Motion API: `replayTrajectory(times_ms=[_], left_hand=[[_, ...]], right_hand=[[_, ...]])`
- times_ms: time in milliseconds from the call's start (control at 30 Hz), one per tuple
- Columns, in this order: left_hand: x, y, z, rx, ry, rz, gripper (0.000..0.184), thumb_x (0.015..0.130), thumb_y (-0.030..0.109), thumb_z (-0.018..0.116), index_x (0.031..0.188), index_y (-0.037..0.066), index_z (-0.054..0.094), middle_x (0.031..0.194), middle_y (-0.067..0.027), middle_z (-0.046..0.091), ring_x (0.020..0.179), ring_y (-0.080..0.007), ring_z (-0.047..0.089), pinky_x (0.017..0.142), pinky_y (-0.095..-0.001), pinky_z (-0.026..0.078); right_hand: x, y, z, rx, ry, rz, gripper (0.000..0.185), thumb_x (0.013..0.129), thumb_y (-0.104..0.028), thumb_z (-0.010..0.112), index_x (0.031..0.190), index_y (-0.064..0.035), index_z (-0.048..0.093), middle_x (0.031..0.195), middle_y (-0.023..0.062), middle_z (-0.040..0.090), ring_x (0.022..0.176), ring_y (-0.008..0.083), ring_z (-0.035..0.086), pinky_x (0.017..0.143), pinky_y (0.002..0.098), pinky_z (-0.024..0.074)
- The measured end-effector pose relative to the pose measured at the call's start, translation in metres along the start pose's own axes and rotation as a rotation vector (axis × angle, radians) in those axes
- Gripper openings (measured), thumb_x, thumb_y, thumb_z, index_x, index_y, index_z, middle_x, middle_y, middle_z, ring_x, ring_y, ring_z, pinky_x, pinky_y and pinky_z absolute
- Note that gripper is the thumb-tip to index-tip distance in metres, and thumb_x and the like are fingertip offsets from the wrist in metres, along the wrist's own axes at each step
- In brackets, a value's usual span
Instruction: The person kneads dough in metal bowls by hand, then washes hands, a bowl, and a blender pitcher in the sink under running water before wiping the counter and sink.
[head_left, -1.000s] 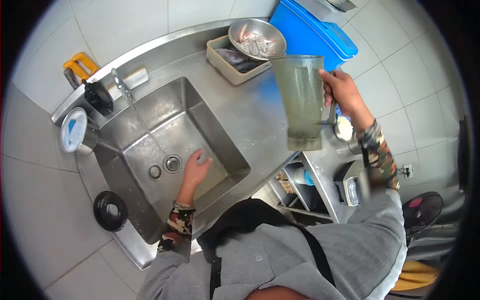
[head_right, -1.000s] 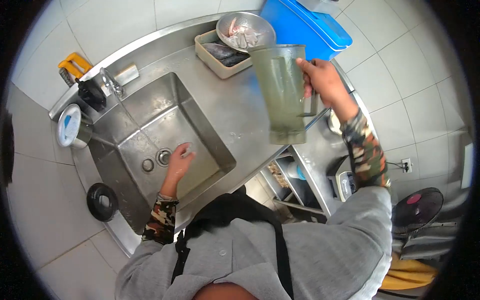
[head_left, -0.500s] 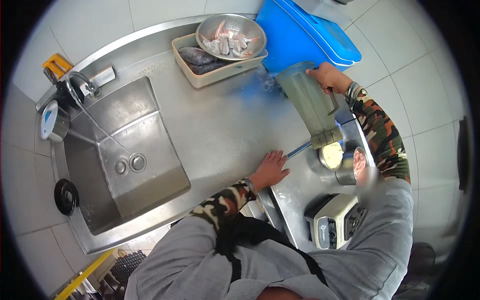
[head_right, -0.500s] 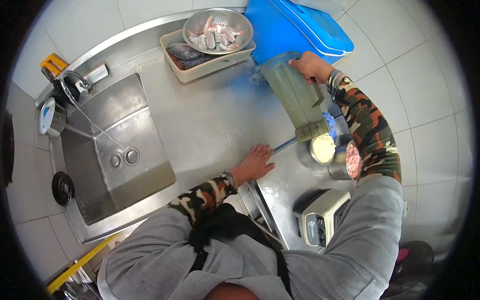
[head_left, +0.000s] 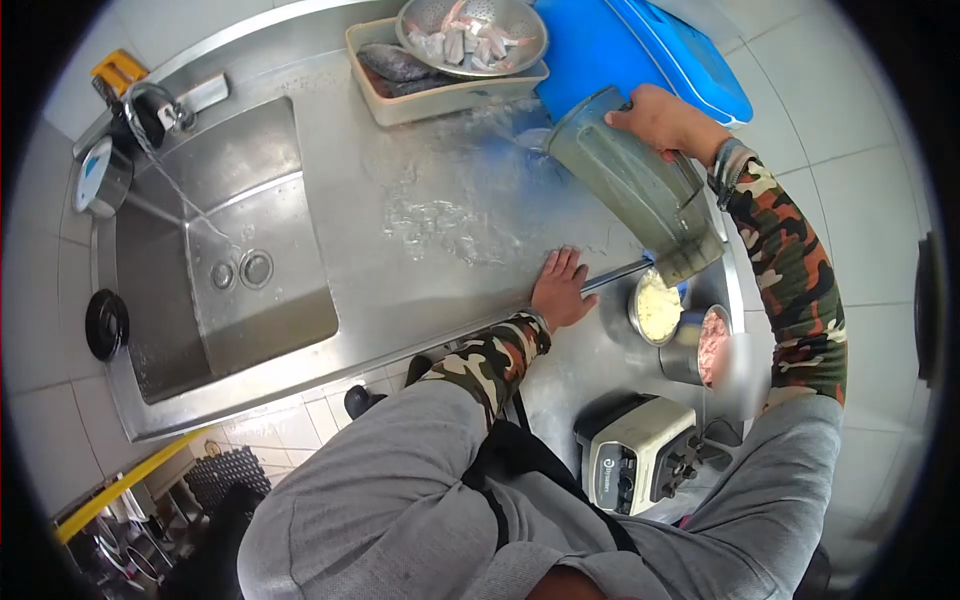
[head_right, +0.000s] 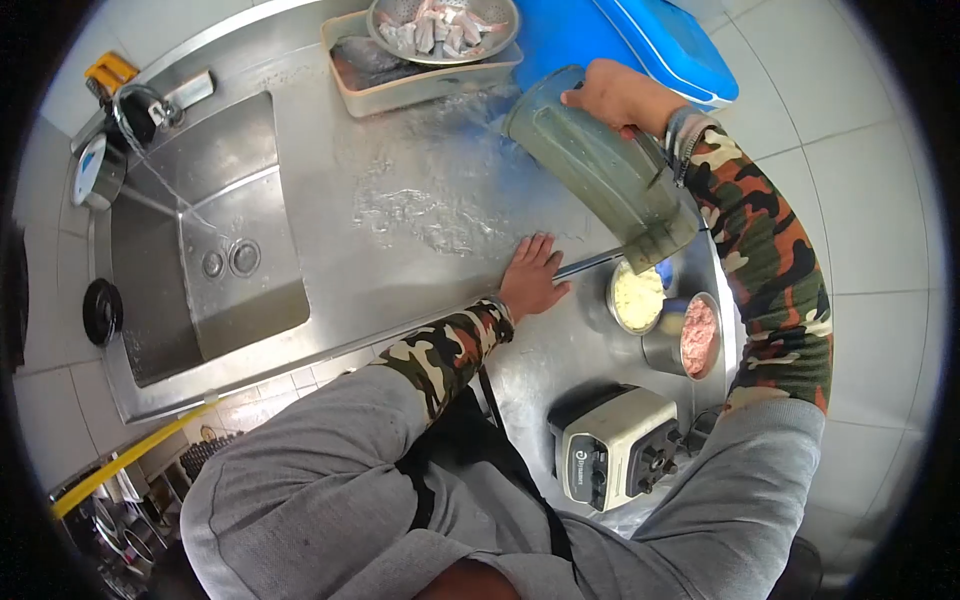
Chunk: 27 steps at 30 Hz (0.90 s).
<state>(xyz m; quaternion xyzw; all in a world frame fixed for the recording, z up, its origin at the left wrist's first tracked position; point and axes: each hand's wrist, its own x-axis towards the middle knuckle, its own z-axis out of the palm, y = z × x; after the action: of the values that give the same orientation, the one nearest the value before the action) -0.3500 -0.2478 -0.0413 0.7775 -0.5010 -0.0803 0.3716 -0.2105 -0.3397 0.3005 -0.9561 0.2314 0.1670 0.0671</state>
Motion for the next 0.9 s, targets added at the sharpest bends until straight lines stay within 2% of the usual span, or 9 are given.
replayTrajectory(times_ms=[233, 367, 433, 500, 567, 633, 667, 767, 900], left_hand=[[-0.03, -0.04, -0.058, 0.166, 0.014, -0.095, 0.071, 0.082, 0.053, 0.058, 0.14, 0.012, 0.045, 0.151, -0.0148, 0.03, 0.142, -0.033, 0.02, 0.116, -0.0511, 0.01], [-0.065, -0.089, -0.116, 0.318, 0.114, -0.222, 0.077, 0.079, 0.058, 0.06, 0.14, 0.013, 0.045, 0.152, -0.0149, 0.029, 0.143, -0.0347, 0.019, 0.116, -0.0549, 0.008], [-0.086, -0.12, -0.163, 0.387, 0.206, -0.357, 0.078, 0.081, 0.059, 0.058, 0.142, 0.014, 0.042, 0.153, -0.0152, 0.027, 0.143, -0.0352, 0.018, 0.115, -0.0564, 0.007], [-0.111, -0.164, -0.206, 0.667, 0.158, -0.507, 0.08, 0.086, 0.061, 0.05, 0.149, 0.017, 0.029, 0.155, -0.0163, 0.023, 0.144, -0.0364, 0.016, 0.116, -0.0532, 0.007], [-0.13, -0.202, -0.252, 0.631, 0.125, -0.615, 0.078, 0.084, 0.059, 0.054, 0.145, 0.014, 0.037, 0.152, -0.0211, 0.027, 0.142, -0.0395, 0.02, 0.114, -0.0563, 0.012], [-0.138, -0.194, -0.291, 0.504, 0.072, -0.932, 0.077, 0.083, 0.053, 0.058, 0.144, 0.01, 0.037, 0.15, -0.0266, 0.026, 0.139, -0.0434, 0.023, 0.112, -0.055, 0.019], [-0.143, -0.2, -0.295, 0.506, 0.071, -0.919, 0.077, 0.083, 0.053, 0.058, 0.144, 0.01, 0.037, 0.15, -0.0266, 0.026, 0.139, -0.0434, 0.023, 0.112, -0.055, 0.019], [-0.147, -0.196, -0.282, 0.603, 0.241, -0.897, 0.076, 0.081, 0.045, 0.063, 0.142, 0.006, 0.04, 0.149, -0.0292, 0.027, 0.137, -0.0456, 0.026, 0.11, -0.0551, 0.023], [-0.133, -0.118, -0.225, 0.481, 0.031, -0.565, 0.07, 0.079, 0.038, 0.065, 0.137, 0.004, 0.046, 0.148, -0.0286, 0.027, 0.137, -0.045, 0.027, 0.111, -0.0544, 0.023]], right_hand=[[-0.014, -0.055, 0.021, -0.341, -0.043, -0.253, 0.045, 0.087, -0.033, 0.064, 0.092, 0.0112, 0.058, 0.062, 0.0175, 0.058, 0.041, 0.0268, 0.055, 0.039, 0.0391, 0.0424], [-0.026, -0.079, 0.009, -0.439, -0.138, -0.223, 0.043, 0.087, -0.033, 0.064, 0.093, 0.0098, 0.059, 0.062, 0.0159, 0.058, 0.042, 0.0263, 0.055, 0.039, 0.0388, 0.0435], [-0.011, -0.069, 0.006, -0.319, -0.094, -0.232, 0.046, 0.087, -0.035, 0.065, 0.096, 0.0101, 0.058, 0.057, 0.013, 0.054, 0.04, 0.0255, 0.053, 0.038, 0.0383, 0.0435], [-0.012, -0.066, -0.009, -0.15, -0.084, -0.257, 0.047, 0.085, -0.035, 0.067, 0.098, 0.0099, 0.058, 0.061, 0.0115, 0.055, 0.042, 0.0234, 0.053, 0.04, 0.0362, 0.0443], [-0.009, -0.053, -0.015, 0.018, -0.083, -0.28, 0.048, 0.084, -0.035, 0.069, 0.1, 0.0097, 0.058, 0.064, 0.0099, 0.055, 0.044, 0.0213, 0.054, 0.042, 0.0342, 0.0452], [0.002, -0.031, 0.0, 0.326, -0.069, -0.307, 0.052, 0.082, -0.033, 0.074, 0.107, 0.0092, 0.058, 0.078, 0.0077, 0.059, 0.062, 0.0161, 0.058, 0.053, 0.031, 0.0482], [0.007, -0.021, 0.012, 0.33, -0.06, -0.298, 0.052, 0.082, -0.033, 0.074, 0.107, 0.0092, 0.058, 0.078, 0.0077, 0.059, 0.062, 0.0161, 0.058, 0.053, 0.031, 0.0482], [0.025, 0.0, 0.058, 0.56, -0.051, -0.339, 0.052, 0.082, -0.027, 0.075, 0.117, 0.0057, 0.057, 0.092, 0.005, 0.06, 0.084, 0.0133, 0.057, 0.069, 0.0302, 0.0494], [0.07, 0.012, 0.135, 0.87, 0.057, -0.378, 0.046, 0.084, -0.024, 0.074, 0.118, 0.0024, 0.059, 0.102, 0.0055, 0.064, 0.09, 0.0153, 0.058, 0.077, 0.0311, 0.0492]])
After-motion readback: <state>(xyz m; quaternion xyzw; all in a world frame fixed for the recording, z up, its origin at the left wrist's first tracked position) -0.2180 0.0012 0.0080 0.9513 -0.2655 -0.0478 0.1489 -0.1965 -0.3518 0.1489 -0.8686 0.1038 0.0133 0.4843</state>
